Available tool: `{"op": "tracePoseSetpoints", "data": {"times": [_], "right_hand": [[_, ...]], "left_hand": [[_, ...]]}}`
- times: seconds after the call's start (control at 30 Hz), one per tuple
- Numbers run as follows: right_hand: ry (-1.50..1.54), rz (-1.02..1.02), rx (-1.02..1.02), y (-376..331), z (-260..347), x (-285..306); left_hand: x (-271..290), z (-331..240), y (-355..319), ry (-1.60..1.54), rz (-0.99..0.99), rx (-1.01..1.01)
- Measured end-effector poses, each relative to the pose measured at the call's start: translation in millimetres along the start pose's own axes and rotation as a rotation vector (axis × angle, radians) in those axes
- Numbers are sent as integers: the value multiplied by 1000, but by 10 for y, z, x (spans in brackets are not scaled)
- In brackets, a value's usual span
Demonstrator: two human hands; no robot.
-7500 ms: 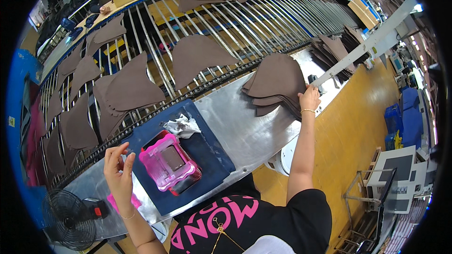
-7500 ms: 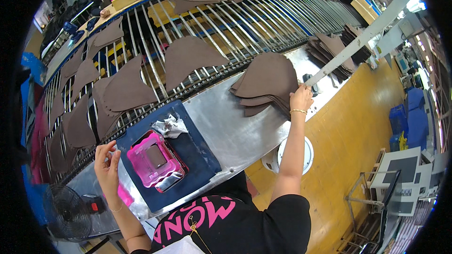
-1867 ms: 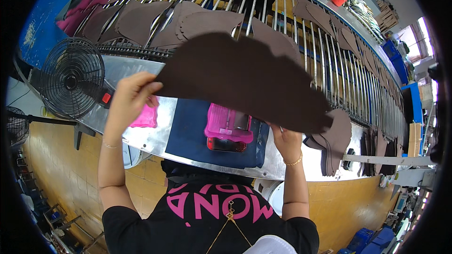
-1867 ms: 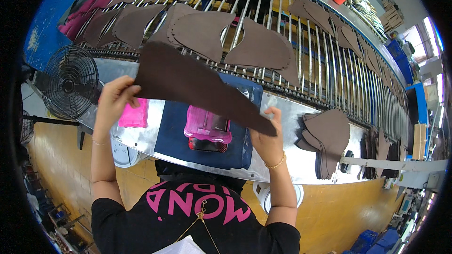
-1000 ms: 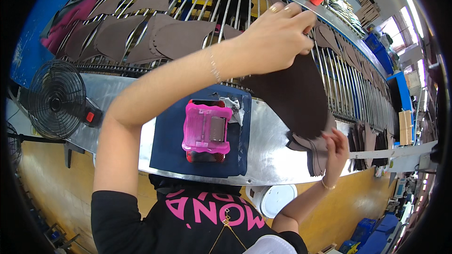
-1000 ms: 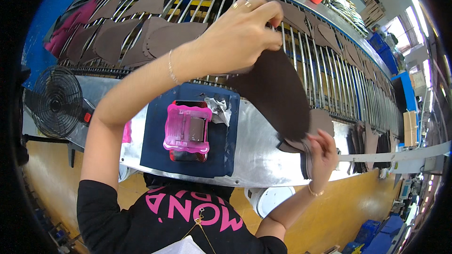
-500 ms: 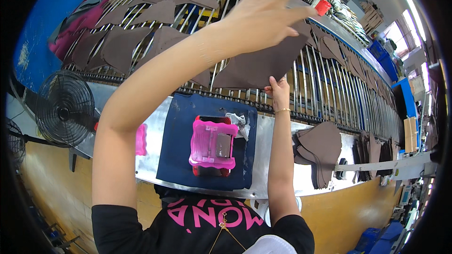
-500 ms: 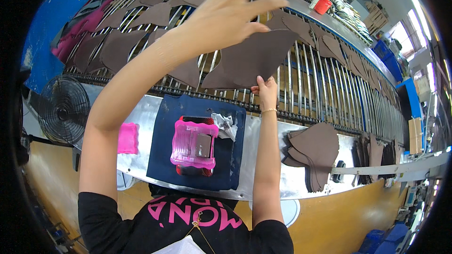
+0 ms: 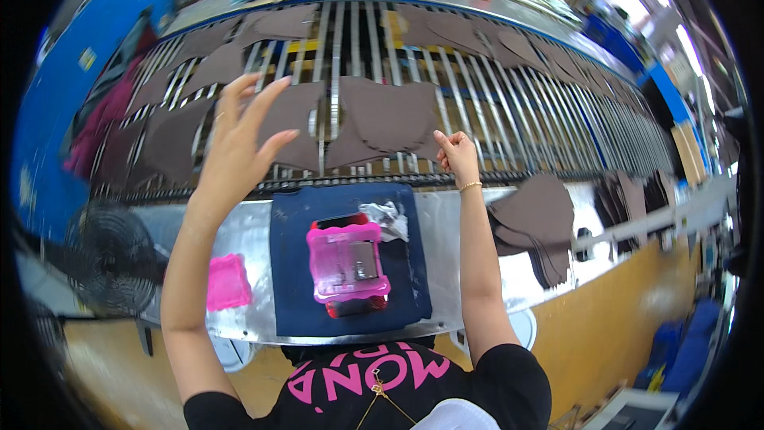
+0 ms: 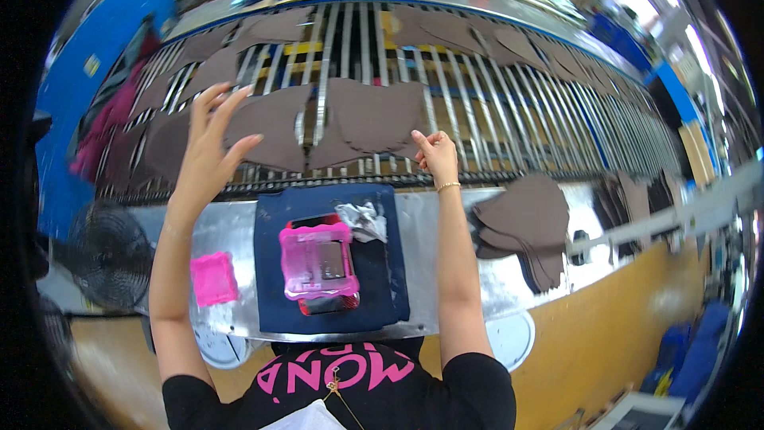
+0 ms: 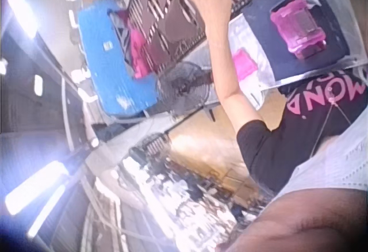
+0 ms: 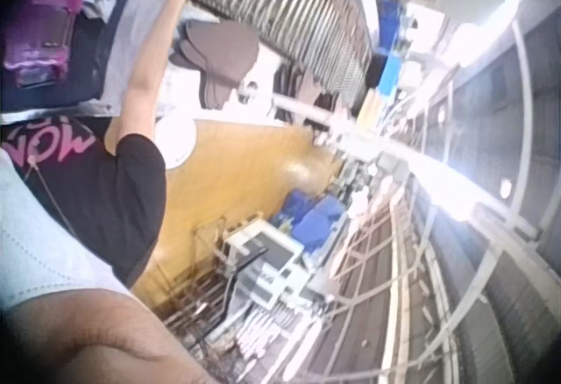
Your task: The person repeatedly picks up brown fabric pieces from a conveyor belt and places them into a stack on the table. The person handles the pieces one at a time, moving them from the belt to the growing pile.
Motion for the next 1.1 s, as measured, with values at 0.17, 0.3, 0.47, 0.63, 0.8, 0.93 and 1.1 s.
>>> {"op": "tracePoseSetpoints", "data": {"times": [0.17, 0.3, 0.47, 0.63, 0.8, 0.93, 1.1], "right_hand": [[-492, -573, 345, -662, 141, 1522], [-1070, -1005, -126, -1344, -60, 2654], [-995, -962, -264, -1606, -281, 2945], [-972, -940, -306, -1492, -252, 2947], [-1044, -930, -301, -1492, -56, 2939], [-1080, -647, -183, -1549, 68, 3022], [-837, -327, 36, -1934, 1026, 2125]], "left_hand": [[-50, -47, -228, 5, 43, -12], [-239, -114, -311, -48, 109, -4], [-361, -351, -286, -117, 135, -72], [-308, -497, -347, -149, 151, -48], [-283, -419, -488, -186, 160, -8], [-298, -381, -538, -218, 159, -1], [-337, -407, -546, -275, 182, -23]]}}
Point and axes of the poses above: each hand's wrist, its own y-axis towards the middle knuckle, its own x-axis out of the back of the hand, z = x × y, the point moved 2 cm from there along y, towards the middle knuckle, and after that the axes turned 15 degrees about y, right-handed, at the moved point
